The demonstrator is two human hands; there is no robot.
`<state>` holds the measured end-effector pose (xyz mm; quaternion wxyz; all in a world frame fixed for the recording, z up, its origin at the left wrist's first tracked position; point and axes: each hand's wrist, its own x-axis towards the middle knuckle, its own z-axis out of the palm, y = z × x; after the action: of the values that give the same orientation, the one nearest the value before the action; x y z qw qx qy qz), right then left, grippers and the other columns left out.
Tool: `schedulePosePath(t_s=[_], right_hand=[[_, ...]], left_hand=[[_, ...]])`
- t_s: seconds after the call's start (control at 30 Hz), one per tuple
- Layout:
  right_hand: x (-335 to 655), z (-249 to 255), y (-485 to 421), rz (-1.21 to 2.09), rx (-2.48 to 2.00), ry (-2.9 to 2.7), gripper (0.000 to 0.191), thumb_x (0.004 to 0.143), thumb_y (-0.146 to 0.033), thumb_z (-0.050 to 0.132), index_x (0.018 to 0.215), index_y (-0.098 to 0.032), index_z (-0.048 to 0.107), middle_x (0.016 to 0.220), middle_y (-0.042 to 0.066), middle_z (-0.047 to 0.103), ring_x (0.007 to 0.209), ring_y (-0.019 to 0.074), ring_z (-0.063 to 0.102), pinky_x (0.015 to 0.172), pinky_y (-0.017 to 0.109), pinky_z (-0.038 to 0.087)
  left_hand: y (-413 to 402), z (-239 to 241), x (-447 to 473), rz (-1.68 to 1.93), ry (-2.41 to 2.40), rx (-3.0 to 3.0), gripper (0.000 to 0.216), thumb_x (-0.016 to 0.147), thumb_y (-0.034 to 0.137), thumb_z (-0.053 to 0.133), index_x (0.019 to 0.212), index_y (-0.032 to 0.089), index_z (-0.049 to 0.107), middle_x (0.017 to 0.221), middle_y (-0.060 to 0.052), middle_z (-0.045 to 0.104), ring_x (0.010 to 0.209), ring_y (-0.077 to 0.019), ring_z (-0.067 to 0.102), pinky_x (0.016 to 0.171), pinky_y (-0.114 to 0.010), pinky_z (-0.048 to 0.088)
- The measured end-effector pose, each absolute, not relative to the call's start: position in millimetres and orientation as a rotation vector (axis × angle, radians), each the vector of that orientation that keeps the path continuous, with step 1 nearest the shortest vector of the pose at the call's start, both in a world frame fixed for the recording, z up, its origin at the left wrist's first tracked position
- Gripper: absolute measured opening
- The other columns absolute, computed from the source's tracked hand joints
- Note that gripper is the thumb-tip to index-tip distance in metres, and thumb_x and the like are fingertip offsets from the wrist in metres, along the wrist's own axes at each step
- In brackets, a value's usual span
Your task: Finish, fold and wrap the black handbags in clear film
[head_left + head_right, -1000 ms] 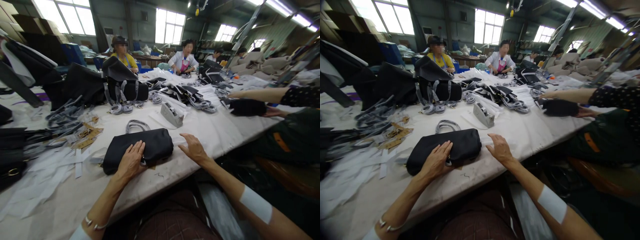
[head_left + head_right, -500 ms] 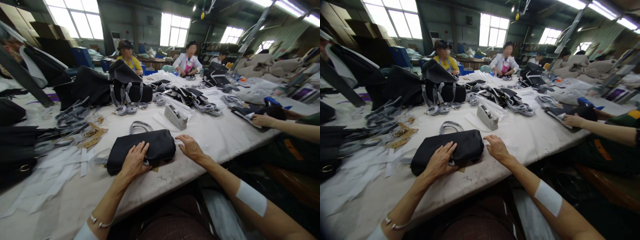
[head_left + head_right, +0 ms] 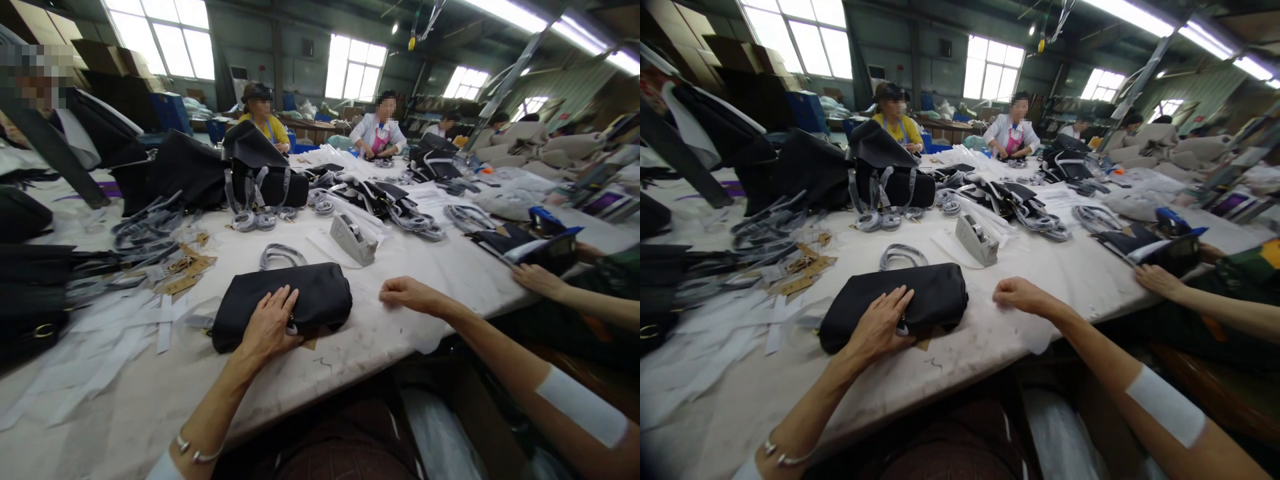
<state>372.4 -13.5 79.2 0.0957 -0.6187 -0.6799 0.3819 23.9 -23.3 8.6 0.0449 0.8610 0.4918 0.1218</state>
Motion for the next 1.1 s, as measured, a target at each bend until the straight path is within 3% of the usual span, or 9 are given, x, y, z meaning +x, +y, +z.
schedulePosePath(t_s=[0.13,0.27,0.43,0.5,0.6,0.7,0.83,1.0,1.1], right_hand=[[342,107,-22,1.57,-1.485,-1.835,0.023,0.077,-0.037,0.063,0.07,-0.015,0.064,0.063,0.0,0.063,0.056,0.011,0.053,0.055,0.023,0.04],[285,104,-12,1.591,-1.322,-1.804,0.013,0.071,-0.027,0.068,0.07,-0.015,0.067,0.063,-0.001,0.063,0.055,0.0083,0.049,0.05,0.019,0.039],[224,58,20,1.673,-1.46,-1.499,0.013,0.069,-0.027,0.069,0.074,-0.015,0.069,0.055,-0.003,0.06,0.045,0.0064,0.048,0.039,0.015,0.037],[214,44,29,1.761,-1.466,-1.484,0.019,0.073,-0.032,0.067,0.081,-0.016,0.071,0.067,0.0,0.067,0.049,0.0086,0.056,0.037,0.016,0.042],[210,34,34,1.802,-1.43,-1.573,0.023,0.074,-0.033,0.065,0.088,-0.016,0.071,0.083,0.004,0.072,0.053,0.0105,0.063,0.035,0.016,0.044],[212,33,32,1.744,-1.38,-1.695,0.026,0.074,-0.028,0.065,0.096,-0.017,0.071,0.082,0.003,0.071,0.054,0.0104,0.064,0.034,0.014,0.041],[206,30,23,1.501,-1.393,-1.901,0.032,0.078,-0.025,0.06,0.108,-0.023,0.07,0.071,-0.003,0.066,0.048,0.0081,0.058,0.037,0.015,0.036],[193,22,9,0.888,-1.396,-2.05,0.039,0.074,-0.017,0.062,0.113,-0.023,0.068,0.075,-0.003,0.068,0.06,0.0116,0.057,0.061,0.024,0.045],[192,14,4,0.816,-1.352,-1.976,0.044,0.076,-0.019,0.062,0.12,-0.022,0.062,0.079,-0.002,0.069,0.06,0.0116,0.055,0.065,0.024,0.045]], left_hand=[[-24,7,23,0.393,1.494,2.632,0.086,0.067,0.044,0.07,0.143,0.013,0.041,0.148,-0.02,0.041,0.136,-0.0314,0.04,0.112,-0.048,0.03],[-23,1,22,0.418,1.494,2.629,0.089,0.066,0.044,0.071,0.143,0.015,0.039,0.148,-0.019,0.041,0.137,-0.0312,0.039,0.112,-0.048,0.03],[-21,3,19,0.464,1.455,2.53,0.094,0.063,0.051,0.075,0.143,0.016,0.039,0.148,-0.019,0.04,0.138,-0.0322,0.037,0.113,-0.05,0.028],[-21,8,19,0.526,1.455,2.413,0.084,0.067,0.051,0.072,0.139,0.017,0.044,0.143,-0.017,0.048,0.134,-0.0314,0.043,0.112,-0.05,0.03],[-19,17,19,0.672,1.494,2.177,0.052,0.074,0.047,0.068,0.118,0.019,0.059,0.119,-0.011,0.066,0.112,-0.0282,0.061,0.101,-0.044,0.043],[-18,20,18,0.821,1.471,2.002,0.047,0.071,0.045,0.071,0.11,0.021,0.062,0.105,-0.007,0.069,0.096,-0.0253,0.066,0.087,-0.037,0.051],[-14,17,14,0.993,1.443,1.795,0.053,0.075,0.043,0.066,0.122,0.019,0.055,0.113,-0.008,0.066,0.101,-0.0248,0.064,0.088,-0.037,0.05],[-12,16,6,1.198,1.478,1.561,0.029,0.08,0.03,0.053,0.105,0.018,0.061,0.094,-0.004,0.069,0.083,-0.0195,0.065,0.076,-0.032,0.052],[-13,18,-3,1.293,1.481,1.505,0.026,0.074,0.019,0.048,0.098,0.018,0.06,0.085,-0.002,0.067,0.078,-0.0175,0.065,0.076,-0.031,0.052]])
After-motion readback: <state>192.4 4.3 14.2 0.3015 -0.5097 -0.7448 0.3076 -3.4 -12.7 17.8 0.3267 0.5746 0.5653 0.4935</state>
